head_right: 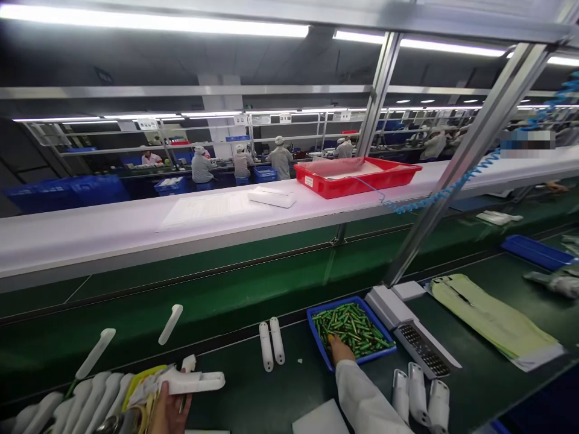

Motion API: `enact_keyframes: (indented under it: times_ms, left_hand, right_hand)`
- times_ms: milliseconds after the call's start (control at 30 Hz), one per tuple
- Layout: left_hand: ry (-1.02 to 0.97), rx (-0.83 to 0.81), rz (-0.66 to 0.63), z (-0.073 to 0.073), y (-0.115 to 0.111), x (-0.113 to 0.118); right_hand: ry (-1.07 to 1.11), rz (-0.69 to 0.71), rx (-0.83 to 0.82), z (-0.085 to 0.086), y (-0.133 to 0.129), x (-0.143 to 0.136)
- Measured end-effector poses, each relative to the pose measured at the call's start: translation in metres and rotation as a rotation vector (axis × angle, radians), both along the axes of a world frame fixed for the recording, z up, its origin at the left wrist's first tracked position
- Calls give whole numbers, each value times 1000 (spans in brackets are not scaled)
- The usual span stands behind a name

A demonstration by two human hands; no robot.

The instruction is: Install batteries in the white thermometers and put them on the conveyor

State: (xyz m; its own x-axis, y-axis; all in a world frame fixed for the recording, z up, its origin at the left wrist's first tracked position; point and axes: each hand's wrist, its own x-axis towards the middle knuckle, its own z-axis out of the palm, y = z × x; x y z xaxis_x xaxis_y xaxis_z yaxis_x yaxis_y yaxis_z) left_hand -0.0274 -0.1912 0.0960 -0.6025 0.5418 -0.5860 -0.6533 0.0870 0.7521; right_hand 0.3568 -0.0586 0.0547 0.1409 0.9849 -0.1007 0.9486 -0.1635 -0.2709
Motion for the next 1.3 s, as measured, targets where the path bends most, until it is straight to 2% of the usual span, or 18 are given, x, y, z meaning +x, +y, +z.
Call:
enact_keyframes:
  times_ms: [100,233,367,467,533,633,733,767,833,933,1000,1100,1200,1300]
  left_hand:
    - [-96,59,19,19,-3,8]
    - [-331,137,24,57,-8,26]
    - [-371,228,-86,94,-10,52]
    - [-368,411,-197,117,-10,71]
    - [-356,510,-239,132,-11,82]
    - [-325,607,-291,153,-14,95]
    - [-299,634,-312,168,-18,102]
    - [-293,635,-308,171,-20,104]
    - [-283,633,-294,175,-24,104]
    - [-251,636,-283,177,-31,104]
    - [-210,655,-290,178,-35,103]
    - [-143,718,-291,180,-38,102]
    - [-117,748,-269,181,-38,100]
    - [-130,716,-268,180,-39,99]
  right_hand:
    - [238,-81,-65,12,4,4]
    - [583,-226,-57,35,4,9]
    - [973,-295,-58,63,-5,3]
    - [1266,-238,-95,88,-18,-23]
    - [1436,-158,-115,108,-36,-48]
    - [1625,-7,-157,142,-77,-88]
    - [1710,166,-237,174,-122,-119]
    - [1700,270,-230,183,-135,-127]
    - [1523,487,-70,196,-156,-140]
    - [1054,779,281,204,-174,-149]
    - [823,889,381,204,-179,-151]
    - [673,858,325,204,-183,-149]
    - [661,791,141,205,-183,-147]
    - [692,804,28,207,-182,-147]
